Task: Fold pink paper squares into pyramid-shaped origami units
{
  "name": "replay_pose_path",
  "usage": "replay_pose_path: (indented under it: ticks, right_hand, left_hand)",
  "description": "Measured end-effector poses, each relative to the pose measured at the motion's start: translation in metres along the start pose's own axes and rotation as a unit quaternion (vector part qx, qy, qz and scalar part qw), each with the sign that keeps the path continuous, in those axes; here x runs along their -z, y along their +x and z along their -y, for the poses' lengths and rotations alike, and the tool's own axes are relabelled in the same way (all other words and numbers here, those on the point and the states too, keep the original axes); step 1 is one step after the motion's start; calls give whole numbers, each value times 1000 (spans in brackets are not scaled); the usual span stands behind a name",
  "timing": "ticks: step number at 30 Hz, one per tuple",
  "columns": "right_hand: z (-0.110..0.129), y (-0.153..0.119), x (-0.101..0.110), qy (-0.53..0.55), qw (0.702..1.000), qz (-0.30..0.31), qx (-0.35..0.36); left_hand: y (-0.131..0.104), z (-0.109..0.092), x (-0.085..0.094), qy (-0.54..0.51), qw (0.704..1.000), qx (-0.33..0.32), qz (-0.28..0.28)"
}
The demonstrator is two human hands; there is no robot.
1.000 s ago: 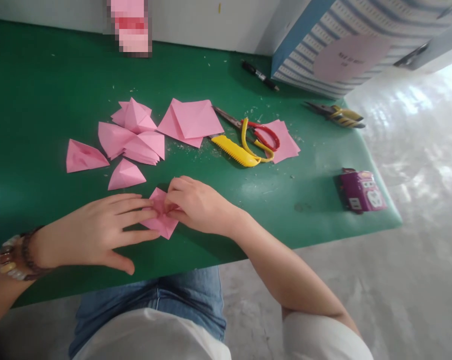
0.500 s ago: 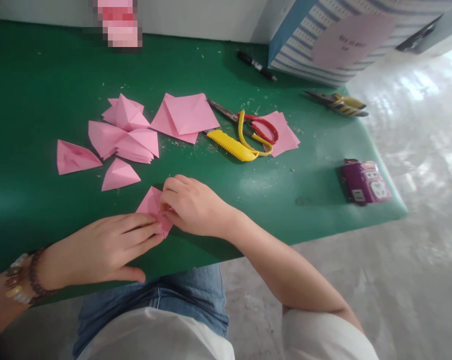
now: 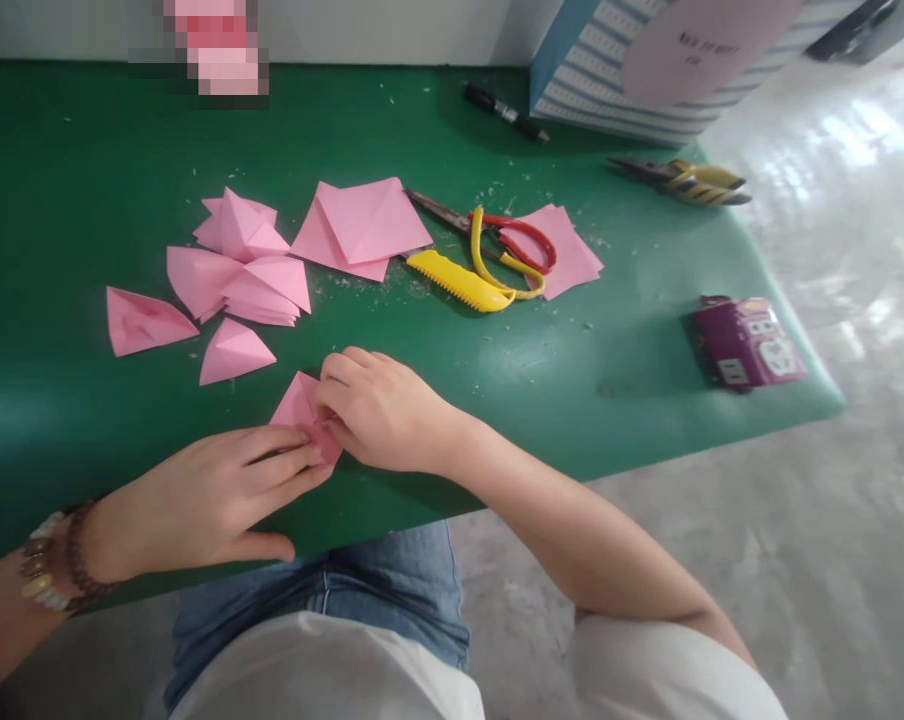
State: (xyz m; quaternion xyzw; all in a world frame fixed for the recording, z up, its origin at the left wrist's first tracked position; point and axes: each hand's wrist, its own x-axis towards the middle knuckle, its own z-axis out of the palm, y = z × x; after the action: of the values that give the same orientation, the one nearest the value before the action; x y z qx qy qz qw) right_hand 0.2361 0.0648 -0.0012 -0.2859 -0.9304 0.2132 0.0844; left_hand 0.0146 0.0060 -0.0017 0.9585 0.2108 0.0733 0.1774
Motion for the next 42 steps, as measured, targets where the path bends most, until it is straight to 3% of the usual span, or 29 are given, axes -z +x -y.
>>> replay_pose_path:
  ticks: [12, 18, 27, 36, 42]
  right_hand:
    - [0, -1, 2, 26, 1000, -15, -2]
    - [1, -30, -1, -28, 988, -148, -24]
    - [16, -36, -17, -111, 989, -97, -27]
    - [39, -40, -28, -99, 988, -121, -4]
    - [35, -42, -25, -41, 988, -145, -25]
  left_hand:
    - [-4, -1, 0, -20, 999, 25, -5]
    - [-1, -2, 2, -37, 999, 36, -6]
    - [-2, -2, 0, -34, 998, 46, -12]
    - [-1, -3, 4, -37, 998, 50, -24]
    - [-2, -3, 3, -54, 996, 61, -18]
